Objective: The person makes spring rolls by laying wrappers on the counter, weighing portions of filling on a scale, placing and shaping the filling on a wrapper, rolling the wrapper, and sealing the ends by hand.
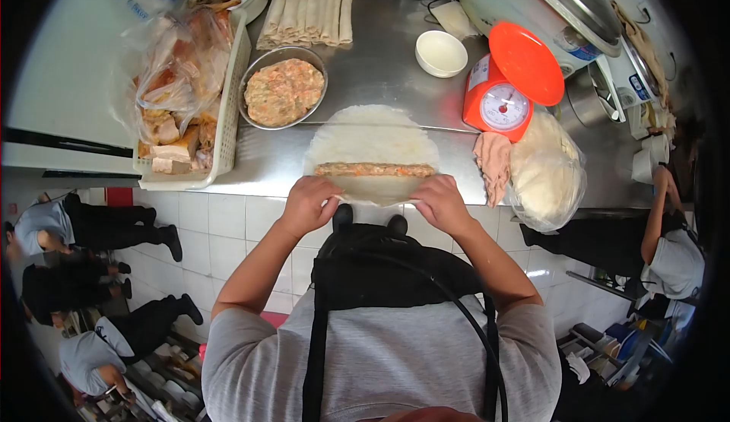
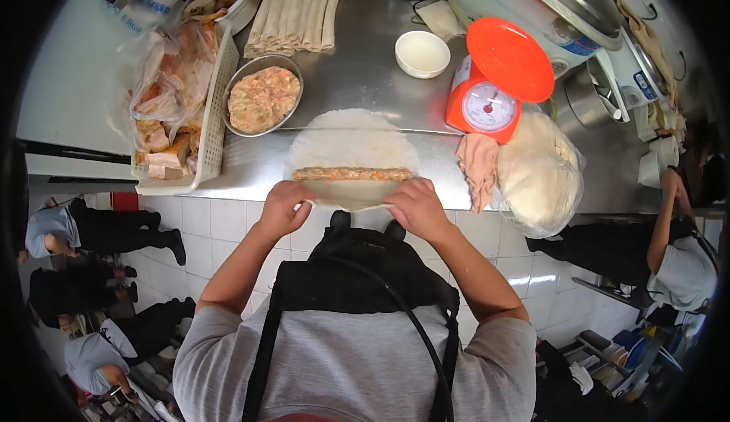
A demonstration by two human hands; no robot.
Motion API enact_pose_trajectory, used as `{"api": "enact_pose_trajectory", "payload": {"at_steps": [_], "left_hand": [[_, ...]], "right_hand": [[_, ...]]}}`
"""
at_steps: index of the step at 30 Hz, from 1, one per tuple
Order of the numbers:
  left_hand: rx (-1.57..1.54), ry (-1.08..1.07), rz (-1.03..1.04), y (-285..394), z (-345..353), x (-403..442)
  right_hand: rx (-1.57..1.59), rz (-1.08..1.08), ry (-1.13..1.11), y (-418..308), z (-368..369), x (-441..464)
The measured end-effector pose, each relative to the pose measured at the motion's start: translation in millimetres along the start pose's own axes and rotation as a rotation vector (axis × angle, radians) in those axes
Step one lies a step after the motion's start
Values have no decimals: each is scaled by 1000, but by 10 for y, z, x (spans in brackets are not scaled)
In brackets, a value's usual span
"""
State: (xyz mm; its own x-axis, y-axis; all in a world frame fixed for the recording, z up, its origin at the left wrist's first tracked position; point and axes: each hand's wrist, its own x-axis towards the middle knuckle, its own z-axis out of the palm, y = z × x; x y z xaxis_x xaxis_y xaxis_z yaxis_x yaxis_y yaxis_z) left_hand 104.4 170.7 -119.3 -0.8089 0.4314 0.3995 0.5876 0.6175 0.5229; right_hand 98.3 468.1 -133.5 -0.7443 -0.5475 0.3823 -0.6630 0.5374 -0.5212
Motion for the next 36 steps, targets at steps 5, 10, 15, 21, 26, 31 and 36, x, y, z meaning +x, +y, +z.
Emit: {"api": "enact_pose_trajectory", "payload": {"at_steps": [5,10,15,21,26,31,36], "left_hand": [[5,8,-207,-74,4,409],[142,-110,-297,-388,159,664],[188,-168,-325,-558,308,693],[206,-179,-310,-607,355,714],[183,-193,-325,-624,352,691],[217,-229,-333,-632,359,706],[167,-227,-321,-643,349,694]], "right_hand": [[-33,257,175,73,42,325],[72,510,261,294,223,457],[-238,377,218,239,202,532],[-103,168,-10,28,391,570],[-6,190,-76,103,368,560],[-68,256,-266,-18,233,760],[-17,229,-150,-77,497,742]]}}
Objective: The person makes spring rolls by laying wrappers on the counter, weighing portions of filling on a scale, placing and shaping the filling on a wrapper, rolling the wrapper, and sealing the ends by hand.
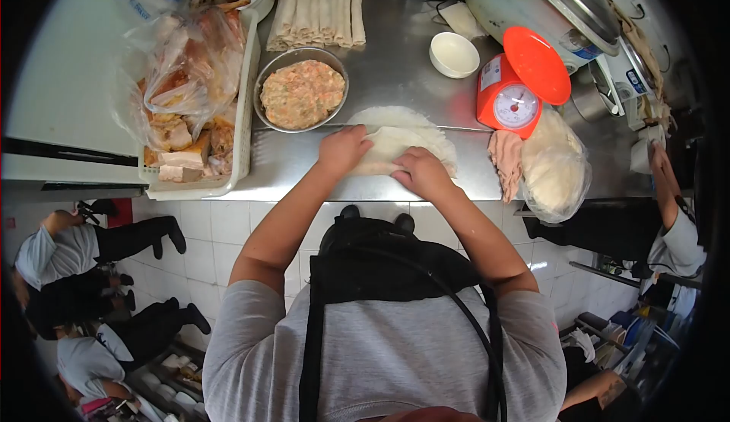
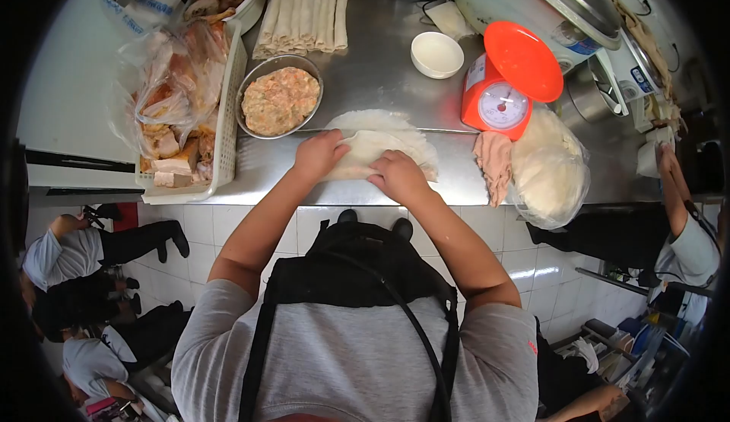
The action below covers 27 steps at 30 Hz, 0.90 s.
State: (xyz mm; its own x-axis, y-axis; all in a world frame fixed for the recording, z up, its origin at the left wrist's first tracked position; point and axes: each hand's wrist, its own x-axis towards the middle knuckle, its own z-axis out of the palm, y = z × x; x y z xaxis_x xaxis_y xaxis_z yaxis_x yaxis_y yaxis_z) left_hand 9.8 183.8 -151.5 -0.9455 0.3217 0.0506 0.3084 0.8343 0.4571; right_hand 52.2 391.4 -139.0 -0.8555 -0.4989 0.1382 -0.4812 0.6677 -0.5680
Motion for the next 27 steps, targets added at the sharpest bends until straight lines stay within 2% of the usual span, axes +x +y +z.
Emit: {"api": "enact_pose_trajectory", "payload": {"at_steps": [4,10,13,16,19,22,25,27], "left_hand": [[-11,-16,5,8,-31,0],[-38,-54,-7,12,-64,13],[25,-164,-44,54,-165,91],[108,-284,-93,152,-271,227],[141,-372,-70,122,-250,371],[101,-411,-36,99,-247,425],[109,-503,-44,155,-332,486],[142,-505,-23,142,-278,509]], "right_hand": [[-2,22,-99,10,-56,13],[-1,34,8,-170,147,165],[37,-9,28,-124,190,107],[21,57,-90,-163,103,175],[82,57,-22,-371,132,281],[5,71,1,-365,295,289],[32,-10,24,-310,321,247],[28,35,-75,-330,268,285]]}}
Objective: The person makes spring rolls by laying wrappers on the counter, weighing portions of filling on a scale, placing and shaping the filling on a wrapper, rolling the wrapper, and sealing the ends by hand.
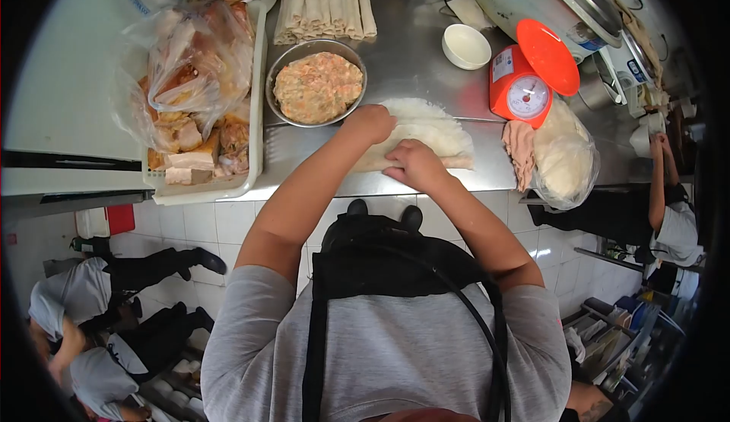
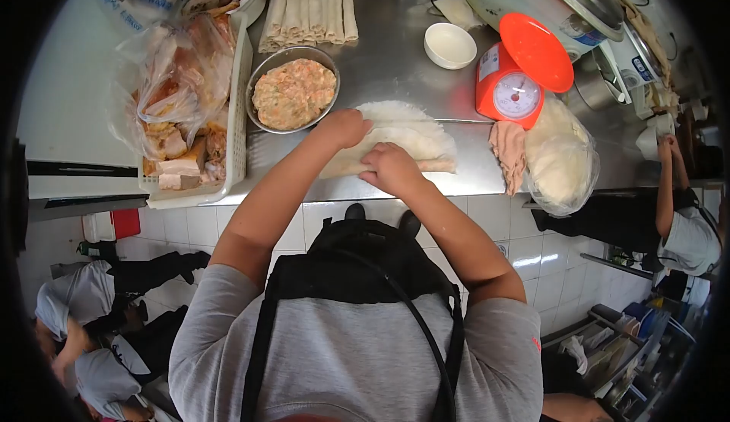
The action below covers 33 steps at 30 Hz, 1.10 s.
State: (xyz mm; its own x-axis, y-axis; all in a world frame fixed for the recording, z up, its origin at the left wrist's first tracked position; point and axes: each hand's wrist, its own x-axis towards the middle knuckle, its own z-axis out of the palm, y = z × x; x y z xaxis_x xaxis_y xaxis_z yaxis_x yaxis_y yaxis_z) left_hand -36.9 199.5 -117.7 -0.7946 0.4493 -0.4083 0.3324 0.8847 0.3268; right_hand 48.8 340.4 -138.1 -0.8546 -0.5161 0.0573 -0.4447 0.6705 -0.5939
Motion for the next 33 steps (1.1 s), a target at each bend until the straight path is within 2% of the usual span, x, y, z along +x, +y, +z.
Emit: {"api": "enact_pose_trajectory", "payload": {"at_steps": [1,4,7,8,11,14,17,20,25,29,31,33], "left_hand": [[19,5,6,-10,-5,29],[-46,-56,-54,-9,-40,45],[23,-118,75,7,-146,-40],[-4,-104,59,-1,-134,-34],[-71,-70,21,-11,-45,11],[-96,-65,-11,-51,-4,76],[-110,-81,-26,-49,3,94],[-126,-80,-13,-52,-4,81],[-151,-64,16,-71,-10,73],[-192,-133,-54,-33,-74,50],[-222,-185,-83,-8,-120,33],[-185,-104,-50,-12,-51,14]], "right_hand": [[-5,20,-47,-22,-43,35],[2,-4,17,-171,47,117],[-20,-45,69,-120,173,100],[-20,-73,99,-95,193,81],[-3,-63,2,-60,175,100],[11,44,-43,-315,45,202],[-30,56,-20,-305,213,253],[-58,-39,51,-270,259,184],[-21,-13,-15,-328,246,279],[-34,16,47,-389,440,297],[-37,-71,94,-359,435,261],[-49,-88,102,-336,336,199]]}}
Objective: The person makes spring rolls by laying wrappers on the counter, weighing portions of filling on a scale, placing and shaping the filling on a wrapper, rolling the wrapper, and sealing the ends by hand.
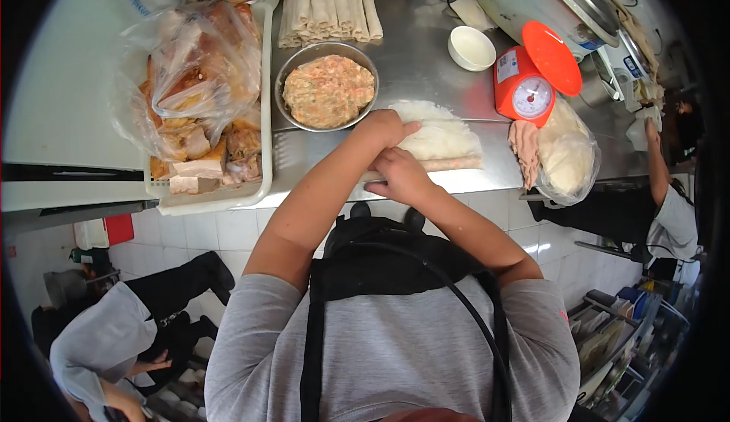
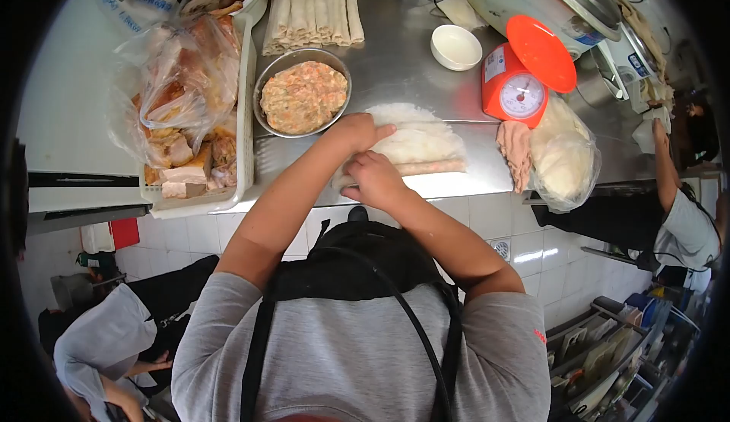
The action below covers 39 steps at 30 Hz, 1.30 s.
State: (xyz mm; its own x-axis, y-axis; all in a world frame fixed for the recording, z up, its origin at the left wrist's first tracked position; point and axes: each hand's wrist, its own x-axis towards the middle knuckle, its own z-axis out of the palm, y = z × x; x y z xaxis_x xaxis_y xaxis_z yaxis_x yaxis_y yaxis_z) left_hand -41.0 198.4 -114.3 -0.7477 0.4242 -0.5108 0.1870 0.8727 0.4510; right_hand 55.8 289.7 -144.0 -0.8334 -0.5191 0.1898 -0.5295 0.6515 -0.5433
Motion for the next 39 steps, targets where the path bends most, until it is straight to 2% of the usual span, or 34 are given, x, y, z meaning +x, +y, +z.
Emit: {"api": "enact_pose_trajectory", "payload": {"at_steps": [5,9,12,16,19,22,25,28,31,35,39], "left_hand": [[105,16,-20,20,21,-21],[105,1,-112,91,2,-27],[117,62,-104,73,43,-32],[135,76,-107,77,43,-28],[134,17,-155,135,-15,-52],[224,124,-165,283,24,-144],[281,445,-20,369,303,105],[161,504,188,413,385,263],[135,482,172,405,386,330],[152,427,170,393,351,347],[208,405,187,362,333,341]], "right_hand": [[-10,142,-95,128,-298,-134],[-7,93,36,178,-185,-231],[72,34,38,226,-316,-250],[-60,222,-88,406,-574,-391],[-11,156,44,469,-478,-483],[-1,115,25,482,-518,-486],[61,6,8,544,-602,-503],[-3,89,-121,640,-846,-541],[-52,239,-201,779,-1032,-632],[-3,174,-123,905,-952,-733],[24,181,-210,929,-1089,-712]]}}
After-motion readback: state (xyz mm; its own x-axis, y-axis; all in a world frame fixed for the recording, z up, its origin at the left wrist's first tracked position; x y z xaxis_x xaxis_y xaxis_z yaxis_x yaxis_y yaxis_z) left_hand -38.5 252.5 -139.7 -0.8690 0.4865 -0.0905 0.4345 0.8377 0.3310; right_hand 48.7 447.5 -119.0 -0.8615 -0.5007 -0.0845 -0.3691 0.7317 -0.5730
